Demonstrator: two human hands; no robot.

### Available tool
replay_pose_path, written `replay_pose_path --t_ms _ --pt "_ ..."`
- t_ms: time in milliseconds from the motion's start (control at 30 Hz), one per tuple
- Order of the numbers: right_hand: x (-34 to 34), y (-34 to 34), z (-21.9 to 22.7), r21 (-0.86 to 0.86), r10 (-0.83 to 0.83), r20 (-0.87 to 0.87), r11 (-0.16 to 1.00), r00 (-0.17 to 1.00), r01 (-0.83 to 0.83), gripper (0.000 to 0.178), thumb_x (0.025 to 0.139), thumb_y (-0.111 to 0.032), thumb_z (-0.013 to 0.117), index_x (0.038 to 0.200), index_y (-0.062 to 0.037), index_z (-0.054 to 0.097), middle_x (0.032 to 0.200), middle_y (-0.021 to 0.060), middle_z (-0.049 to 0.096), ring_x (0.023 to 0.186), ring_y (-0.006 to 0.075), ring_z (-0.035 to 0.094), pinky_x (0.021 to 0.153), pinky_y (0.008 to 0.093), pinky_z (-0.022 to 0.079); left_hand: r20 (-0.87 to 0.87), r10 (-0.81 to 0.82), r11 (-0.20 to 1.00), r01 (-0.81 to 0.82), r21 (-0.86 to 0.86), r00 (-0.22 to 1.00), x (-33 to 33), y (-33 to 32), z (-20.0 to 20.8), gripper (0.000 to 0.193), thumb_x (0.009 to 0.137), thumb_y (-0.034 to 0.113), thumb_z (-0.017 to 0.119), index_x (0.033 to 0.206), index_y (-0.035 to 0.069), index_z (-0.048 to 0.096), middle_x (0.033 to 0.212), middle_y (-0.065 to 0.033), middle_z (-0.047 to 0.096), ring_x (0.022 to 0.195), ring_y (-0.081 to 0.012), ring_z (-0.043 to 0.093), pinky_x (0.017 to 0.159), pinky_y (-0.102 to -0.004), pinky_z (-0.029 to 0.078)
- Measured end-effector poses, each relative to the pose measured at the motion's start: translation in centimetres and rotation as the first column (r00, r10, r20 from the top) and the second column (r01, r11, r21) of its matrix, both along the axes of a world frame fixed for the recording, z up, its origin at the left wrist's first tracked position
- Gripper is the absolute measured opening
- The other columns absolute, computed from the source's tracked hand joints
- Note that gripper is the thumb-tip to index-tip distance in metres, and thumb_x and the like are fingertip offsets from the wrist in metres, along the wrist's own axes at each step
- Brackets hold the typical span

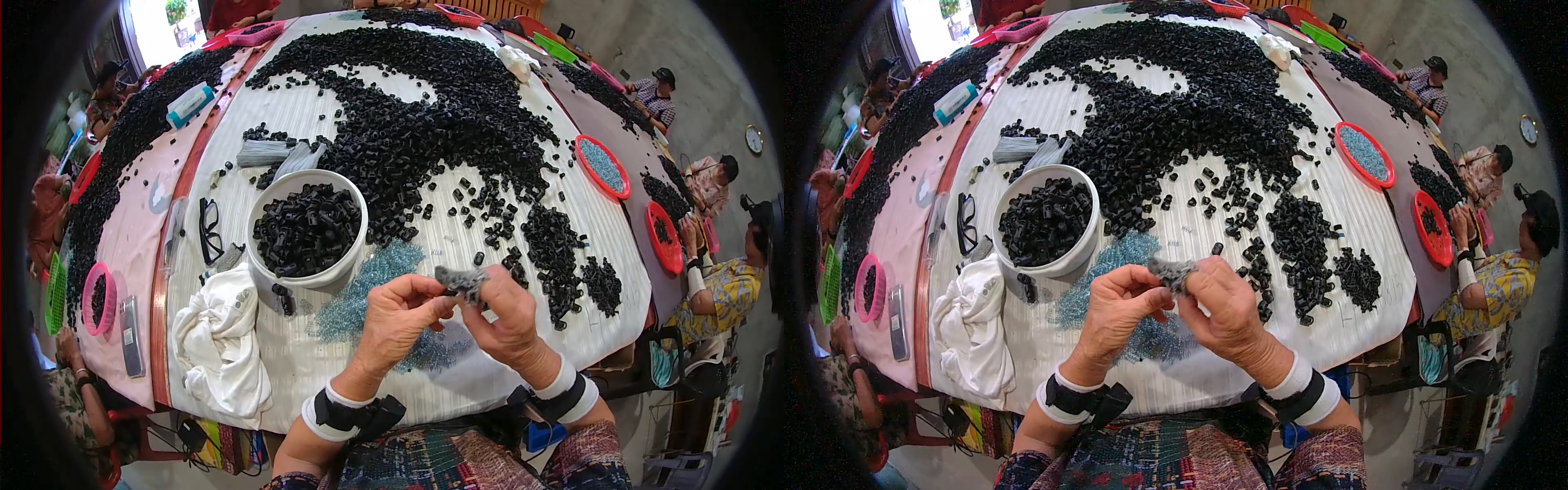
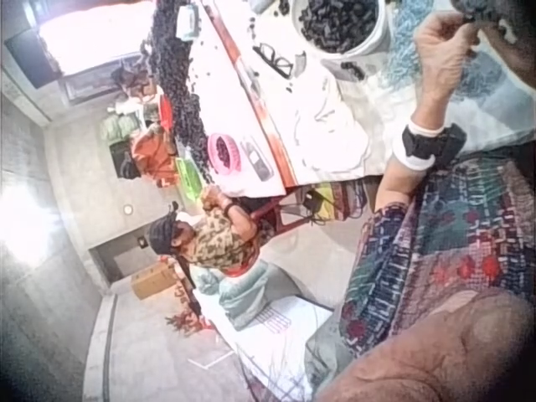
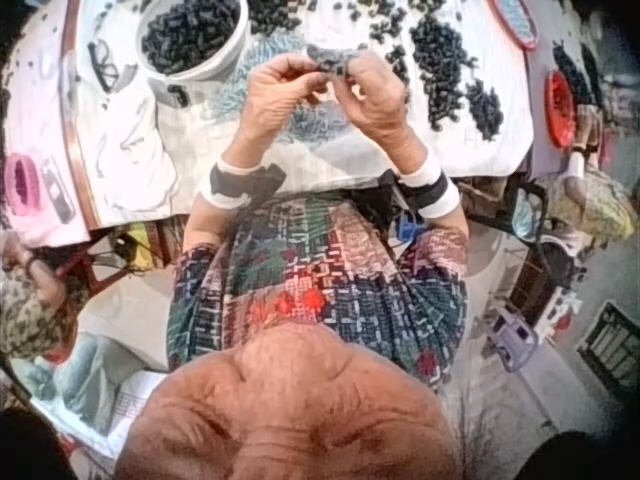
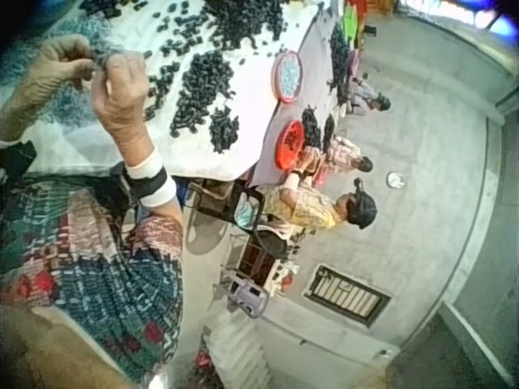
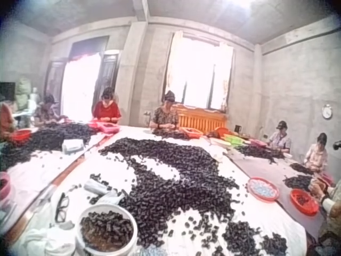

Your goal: Manually inspect and separate plastic shoe components or hardware fasteners at a shared table.

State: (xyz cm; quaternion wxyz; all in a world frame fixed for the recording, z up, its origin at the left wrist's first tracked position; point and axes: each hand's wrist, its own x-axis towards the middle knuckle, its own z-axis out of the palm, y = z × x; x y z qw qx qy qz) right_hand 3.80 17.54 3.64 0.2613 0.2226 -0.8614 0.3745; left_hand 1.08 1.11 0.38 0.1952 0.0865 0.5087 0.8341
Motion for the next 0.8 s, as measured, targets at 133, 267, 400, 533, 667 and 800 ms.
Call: replay_pose_path --t_ms 133,267,400,533,667,800 --pt "-0.2 0.0 -0.3 0.112 0.060 -0.126 0.993 0.990 -0.046 0.019 0.070 0.008 0.064 0.086 0.0009 0.055 0.078 0.0127 0.056 0.065 0.0283 0.056 0.054 0.0342 0.046 0.001 0.022 1.000 -0.022 -0.001 1.000 -0.1 -0.2 -0.5 0.015 0.081 0.005 0.069 0.094 -0.001 0.063 0.083 -0.0062 0.067 0.071 -0.0104 0.064 0.056 -0.0213 0.052" --pt "0.0 0.9 -0.1 -0.009 0.004 0.072 1.000 0.997 -0.003 0.020 0.071 0.007 0.065 0.086 -0.0001 0.056 0.072 0.0106 0.054 0.060 0.0246 0.055 0.052 0.0328 0.045 0.055 0.028 1.000 -0.028 -0.012 0.998 0.0 -0.2 -0.3 0.014 0.081 0.003 0.068 0.094 -0.001 0.063 0.083 -0.0071 0.066 0.072 -0.0123 0.065 0.056 -0.0223 0.053" --pt "-0.1 1.1 -0.1 0.006 0.002 0.010 1.000 1.000 -0.002 0.020 0.071 0.009 0.063 0.088 0.0010 0.056 0.073 0.0108 0.053 0.058 0.0234 0.053 0.049 0.0313 0.045 0.045 0.003 1.000 -0.002 -0.017 0.999 -0.1 -0.1 0.2 0.017 0.082 0.005 0.069 0.097 -0.001 0.064 0.084 -0.0067 0.067 0.073 -0.0113 0.065 0.057 -0.0213 0.052" --pt "-0.3 0.5 -0.1 -0.056 0.028 0.063 0.998 0.998 -0.024 0.020 0.072 0.011 0.061 0.088 0.0011 0.055 0.075 0.0114 0.052 0.060 0.0238 0.053 0.050 0.0310 0.045 0.032 0.001 1.000 0.000 -0.024 1.000 0.0 -0.3 0.1 0.018 0.082 0.006 0.068 0.098 -0.002 0.064 0.084 -0.0069 0.067 0.073 -0.0113 0.065 0.058 -0.0214 0.053" --pt "-0.5 0.1 -0.2 0.028 0.068 -0.001 0.997 0.998 -0.068 0.020 0.071 0.011 0.062 0.087 0.0018 0.055 0.074 0.0121 0.052 0.060 0.0257 0.053 0.052 0.0317 0.046 0.029 0.002 1.000 -0.002 -0.007 1.000 0.0 -0.2 -0.1 0.017 0.081 0.004 0.069 0.097 -0.002 0.063 0.084 -0.0082 0.067 0.073 -0.0139 0.066 0.058 -0.0242 0.054" --pt "-0.3 -0.4 -0.8 -0.132 -0.009 0.063 0.991 0.998 0.017 0.016 0.075 0.008 0.063 0.087 0.0010 0.056 0.077 0.0118 0.058 0.063 0.0217 0.059 0.054 0.0286 0.047 0.046 0.011 1.000 -0.011 0.012 0.999 -0.1 -0.2 -0.1 0.018 0.082 0.003 0.068 0.098 -0.002 0.063 0.085 -0.0086 0.067 0.073 -0.0138 0.066 0.058 -0.0242 0.055"
